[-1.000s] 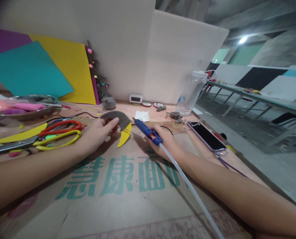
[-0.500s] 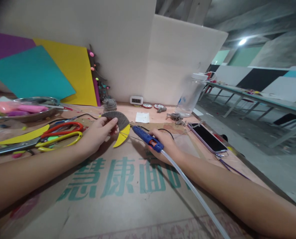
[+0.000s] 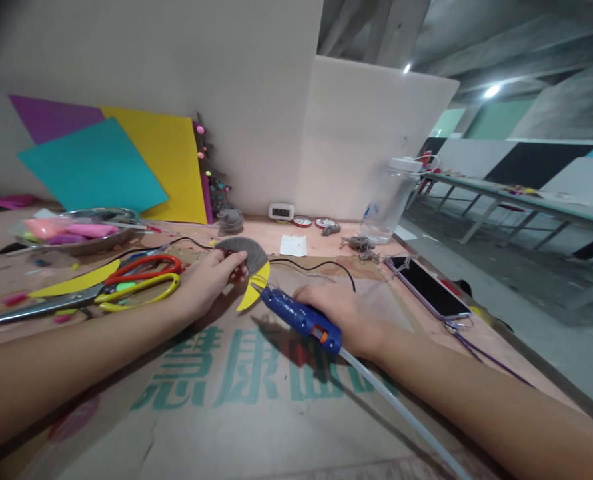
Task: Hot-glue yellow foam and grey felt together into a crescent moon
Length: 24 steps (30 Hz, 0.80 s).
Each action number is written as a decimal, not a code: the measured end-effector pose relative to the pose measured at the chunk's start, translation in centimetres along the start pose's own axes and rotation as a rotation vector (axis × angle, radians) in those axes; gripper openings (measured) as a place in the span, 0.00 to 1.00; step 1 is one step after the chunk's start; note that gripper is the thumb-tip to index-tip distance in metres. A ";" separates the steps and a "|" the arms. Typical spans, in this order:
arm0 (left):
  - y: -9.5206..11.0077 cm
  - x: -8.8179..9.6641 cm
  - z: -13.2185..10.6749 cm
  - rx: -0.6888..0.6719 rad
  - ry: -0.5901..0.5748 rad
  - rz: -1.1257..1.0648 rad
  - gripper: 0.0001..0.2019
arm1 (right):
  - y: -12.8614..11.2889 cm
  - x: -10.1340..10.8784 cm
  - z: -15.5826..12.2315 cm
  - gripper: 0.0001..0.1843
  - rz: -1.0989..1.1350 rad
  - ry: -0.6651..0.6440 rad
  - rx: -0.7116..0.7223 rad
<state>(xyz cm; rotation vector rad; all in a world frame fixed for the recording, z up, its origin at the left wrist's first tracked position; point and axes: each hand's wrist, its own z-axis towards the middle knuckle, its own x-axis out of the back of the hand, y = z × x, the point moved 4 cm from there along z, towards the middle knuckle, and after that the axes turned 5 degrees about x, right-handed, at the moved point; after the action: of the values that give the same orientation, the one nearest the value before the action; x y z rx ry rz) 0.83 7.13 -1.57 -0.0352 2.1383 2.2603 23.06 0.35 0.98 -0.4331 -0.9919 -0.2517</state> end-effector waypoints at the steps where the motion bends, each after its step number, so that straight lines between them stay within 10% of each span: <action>1: 0.1 0.0 0.1 -0.028 -0.006 0.022 0.13 | 0.1 0.1 0.1 0.09 -0.027 0.048 0.002; 10: 1.0 -0.1 0.2 -0.150 -0.078 0.201 0.13 | 0.4 0.8 -0.2 0.11 -0.040 0.256 -0.402; 24: 0.3 -0.4 0.2 -0.103 -0.125 0.100 0.12 | 1.4 0.1 -0.1 0.11 -0.124 0.194 -0.282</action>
<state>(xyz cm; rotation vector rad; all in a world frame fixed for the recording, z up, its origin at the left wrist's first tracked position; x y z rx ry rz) 1.19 7.27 -1.21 0.2098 2.0038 2.3559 23.74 1.60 0.71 -0.5930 -0.7951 -0.5395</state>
